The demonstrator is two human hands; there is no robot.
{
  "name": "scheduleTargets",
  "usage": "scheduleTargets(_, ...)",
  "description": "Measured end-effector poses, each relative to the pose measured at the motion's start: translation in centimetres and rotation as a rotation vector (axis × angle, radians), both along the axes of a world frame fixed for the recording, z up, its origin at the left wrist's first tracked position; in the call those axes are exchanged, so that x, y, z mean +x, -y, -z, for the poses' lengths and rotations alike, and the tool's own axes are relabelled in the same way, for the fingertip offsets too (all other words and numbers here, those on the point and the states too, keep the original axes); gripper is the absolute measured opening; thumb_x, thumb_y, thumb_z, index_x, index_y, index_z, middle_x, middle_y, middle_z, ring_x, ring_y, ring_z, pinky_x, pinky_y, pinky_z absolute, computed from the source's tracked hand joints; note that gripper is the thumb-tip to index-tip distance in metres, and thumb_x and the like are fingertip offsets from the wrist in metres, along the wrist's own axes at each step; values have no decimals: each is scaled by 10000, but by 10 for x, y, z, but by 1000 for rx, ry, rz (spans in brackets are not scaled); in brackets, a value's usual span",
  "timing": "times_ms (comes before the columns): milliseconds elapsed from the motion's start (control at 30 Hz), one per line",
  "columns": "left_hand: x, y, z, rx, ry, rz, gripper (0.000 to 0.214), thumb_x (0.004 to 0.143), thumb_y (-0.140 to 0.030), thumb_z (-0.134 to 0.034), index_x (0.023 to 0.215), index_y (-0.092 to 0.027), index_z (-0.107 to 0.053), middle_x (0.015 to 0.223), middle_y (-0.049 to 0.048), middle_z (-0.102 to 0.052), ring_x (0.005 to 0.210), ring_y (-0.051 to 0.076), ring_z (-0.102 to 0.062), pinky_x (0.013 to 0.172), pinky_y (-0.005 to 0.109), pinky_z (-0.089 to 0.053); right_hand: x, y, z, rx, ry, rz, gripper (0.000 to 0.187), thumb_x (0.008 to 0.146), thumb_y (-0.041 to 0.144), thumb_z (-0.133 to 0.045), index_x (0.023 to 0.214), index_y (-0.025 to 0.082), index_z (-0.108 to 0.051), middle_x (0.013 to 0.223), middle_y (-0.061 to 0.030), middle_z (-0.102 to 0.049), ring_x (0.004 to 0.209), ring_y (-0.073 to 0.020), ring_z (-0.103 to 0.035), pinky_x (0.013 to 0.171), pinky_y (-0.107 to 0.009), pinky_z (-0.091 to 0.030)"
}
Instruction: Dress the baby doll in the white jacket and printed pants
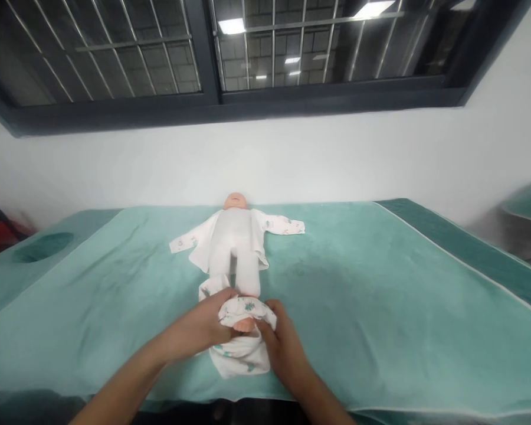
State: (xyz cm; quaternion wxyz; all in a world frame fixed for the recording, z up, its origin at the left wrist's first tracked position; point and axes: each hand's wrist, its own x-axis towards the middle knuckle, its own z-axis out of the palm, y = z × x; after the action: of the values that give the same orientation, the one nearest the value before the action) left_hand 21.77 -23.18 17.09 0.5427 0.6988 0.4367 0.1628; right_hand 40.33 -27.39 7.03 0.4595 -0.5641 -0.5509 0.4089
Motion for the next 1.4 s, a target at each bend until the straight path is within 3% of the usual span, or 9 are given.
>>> scheduleTargets(233,6,-21,-5,99,-58,82,366,718,-179,-562,1078,-244,-583,1051,4,-663,945,215,-605,715,260,-428,10,-16,5,17,-31,47,303,914,484,-486,1046,212,-511,964,-60,-649,913,-232,-605,823,-349,-452)
scheduleTargets(367,18,-23,8,347,-241,-18,221,760,-165,-501,965,-234,-545,877,11,-656,813,210,-605,646,264,-364,15,-20,10,16,-168,19,309,891,502,-531,977,206,-514,873,-25,-601,839,-205,-562,775,-331,-444)
scheduleTargets(500,25,-22,15,480,-357,-125,266,747,-131,-494,990,-231,-533,807,16,-628,760,212,-579,637,275,-327,23,-24,3,-22,-255,-90,301,875,497,-572,938,211,-504,806,10,-551,741,-163,-508,676,-287,-415)
scheduleTargets(600,24,-23,9,347,-82,-272,192,751,-149,-520,930,-218,-531,829,-2,-604,783,185,-562,673,258,-376,35,-37,-11,10,-205,-143,283,862,472,-598,870,208,-497,747,24,-510,682,-143,-464,615,-268,-377)
scheduleTargets(767,15,-32,-2,14,211,-143,221,738,-313,-700,825,-173,-554,798,-23,-563,749,147,-534,657,233,-388,56,-66,-19,16,-316,-194,258,788,358,-676,843,205,-476,686,59,-463,612,-104,-396,566,-233,-316)
scheduleTargets(933,3,-50,2,-224,500,-248,283,743,-350,-745,874,-153,-590,824,24,-611,752,159,-584,684,255,-427,59,-73,-11,-50,-358,-242,236,761,325,-670,876,198,-508,720,57,-492,642,-107,-424,601,-230,-327)
scheduleTargets(1033,-6,-70,1,-228,630,-274,254,749,-339,-743,777,-157,-569,705,6,-582,646,137,-558,623,247,-411,58,-74,-11,-44,-322,-222,197,752,306,-649,854,193,-524,737,52,-506,666,-116,-440,625,-236,-344)
scheduleTargets(1233,-19,-103,4,-125,719,-486,238,714,-344,-762,704,-185,-586,681,6,-618,623,164,-561,607,273,-408,63,-89,-6,-6,-235,-133,155,749,288,-600,854,186,-549,747,42,-551,695,-135,-468,652,-253,-365)
scheduleTargets(1400,-17,-90,18,-250,704,-314,259,684,-327,-779,804,-154,-629,747,27,-646,670,167,-599,655,276,-445,61,-95,-26,11,-154,-211,204,698,189,-583,902,187,-584,833,23,-593,794,-162,-535,695,-263,-391)
